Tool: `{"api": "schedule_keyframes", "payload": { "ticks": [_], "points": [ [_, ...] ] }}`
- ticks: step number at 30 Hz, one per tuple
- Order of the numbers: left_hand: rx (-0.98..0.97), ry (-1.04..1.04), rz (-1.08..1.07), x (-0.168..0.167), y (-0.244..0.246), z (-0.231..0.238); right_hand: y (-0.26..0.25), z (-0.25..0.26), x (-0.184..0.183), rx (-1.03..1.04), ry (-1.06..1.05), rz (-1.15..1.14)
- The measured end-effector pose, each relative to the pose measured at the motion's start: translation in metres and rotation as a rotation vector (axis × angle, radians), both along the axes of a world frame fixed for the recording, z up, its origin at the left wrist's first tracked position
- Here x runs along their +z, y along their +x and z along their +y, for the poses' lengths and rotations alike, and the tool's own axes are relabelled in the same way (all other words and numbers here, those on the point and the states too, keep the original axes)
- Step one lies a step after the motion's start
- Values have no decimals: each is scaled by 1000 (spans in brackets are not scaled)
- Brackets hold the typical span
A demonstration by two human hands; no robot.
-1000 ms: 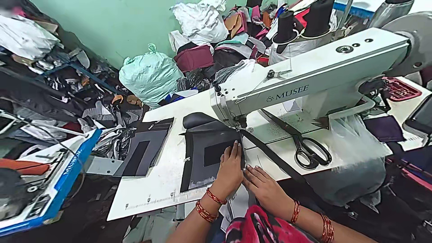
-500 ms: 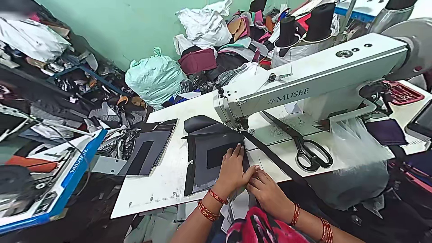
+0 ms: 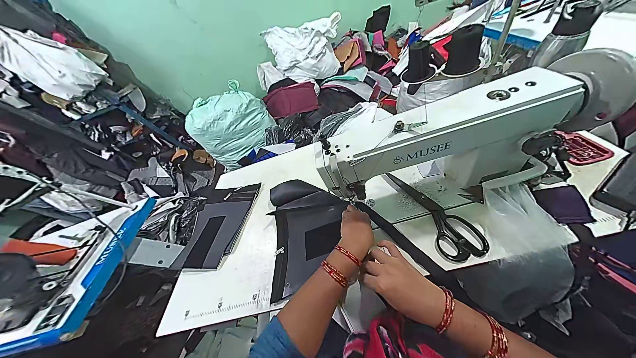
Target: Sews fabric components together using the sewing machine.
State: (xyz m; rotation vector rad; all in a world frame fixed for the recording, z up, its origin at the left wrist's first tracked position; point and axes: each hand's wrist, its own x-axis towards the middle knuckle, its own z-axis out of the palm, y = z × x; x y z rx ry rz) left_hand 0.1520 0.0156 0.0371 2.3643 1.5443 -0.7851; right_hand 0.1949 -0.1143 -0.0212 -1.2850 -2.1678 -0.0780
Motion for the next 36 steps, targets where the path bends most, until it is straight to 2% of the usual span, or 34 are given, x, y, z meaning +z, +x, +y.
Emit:
{"api": "schedule_keyframes", "payload": {
  "ticks": [3,6,9,13,20,28,36],
  "points": [
    [-16,-34,-45,4,-5,7,30,8,18,65,-374,153],
    [-29,-110,-169,6,-21,26,52,44,38,-164,-639,222],
    [-96,-178,-344,3,-40,47,53,95,37,-372,-803,286],
    [-213,-214,-525,-5,-58,65,42,139,18,-434,-806,332],
    [-280,-258,-731,-18,-73,77,38,136,19,-464,-808,380],
    [-251,-290,-764,-13,-78,81,34,136,17,-454,-837,249],
    [-131,-424,-738,-1,-82,97,23,126,19,-403,-866,252]
  ]
}}
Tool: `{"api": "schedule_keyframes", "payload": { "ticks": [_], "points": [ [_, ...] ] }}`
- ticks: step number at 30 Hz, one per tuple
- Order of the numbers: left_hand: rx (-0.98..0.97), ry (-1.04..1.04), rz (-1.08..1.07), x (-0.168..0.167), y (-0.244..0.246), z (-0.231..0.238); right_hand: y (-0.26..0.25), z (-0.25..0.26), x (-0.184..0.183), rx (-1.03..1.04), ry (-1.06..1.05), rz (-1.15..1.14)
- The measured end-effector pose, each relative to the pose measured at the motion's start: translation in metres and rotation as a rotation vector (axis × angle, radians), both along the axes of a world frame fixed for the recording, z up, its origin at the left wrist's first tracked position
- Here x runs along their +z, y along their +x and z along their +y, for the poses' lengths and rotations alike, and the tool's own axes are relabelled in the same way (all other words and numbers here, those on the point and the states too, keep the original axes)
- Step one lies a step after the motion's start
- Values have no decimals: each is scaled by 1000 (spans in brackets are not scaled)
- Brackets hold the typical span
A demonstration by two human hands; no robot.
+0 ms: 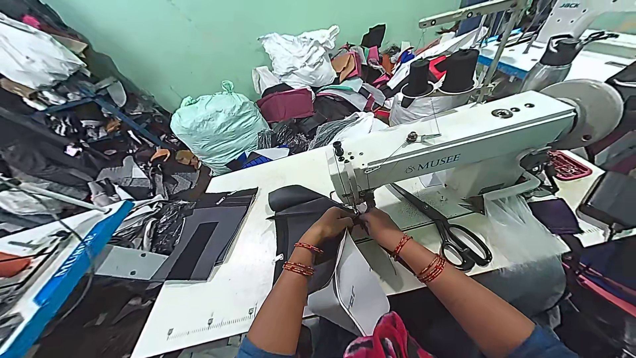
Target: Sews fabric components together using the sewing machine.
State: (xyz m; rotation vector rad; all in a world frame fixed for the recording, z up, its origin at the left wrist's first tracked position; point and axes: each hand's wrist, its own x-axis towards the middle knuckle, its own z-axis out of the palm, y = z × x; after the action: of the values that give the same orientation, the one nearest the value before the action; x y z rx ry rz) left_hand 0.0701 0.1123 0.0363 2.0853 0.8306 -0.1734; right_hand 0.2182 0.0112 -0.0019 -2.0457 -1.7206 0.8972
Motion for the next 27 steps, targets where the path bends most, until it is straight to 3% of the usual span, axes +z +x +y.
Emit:
{"api": "schedule_keyframes", "payload": {
  "ticks": [3,9,19,22,24,27],
  "points": [
    [-13,83,-76,-10,1,-9,-1,-4,-8,-81,90,84],
    [76,218,-109,-24,7,-38,-4,-4,-2,-321,42,257],
    [190,201,-58,-28,12,-49,8,-22,5,-235,75,177],
    [249,247,52,-24,23,-65,53,-60,28,-361,388,48],
    [244,304,141,-24,29,-75,110,-91,47,-520,699,-190],
    [219,394,246,-29,39,-86,221,-131,84,-838,819,-457]
  ]
}}
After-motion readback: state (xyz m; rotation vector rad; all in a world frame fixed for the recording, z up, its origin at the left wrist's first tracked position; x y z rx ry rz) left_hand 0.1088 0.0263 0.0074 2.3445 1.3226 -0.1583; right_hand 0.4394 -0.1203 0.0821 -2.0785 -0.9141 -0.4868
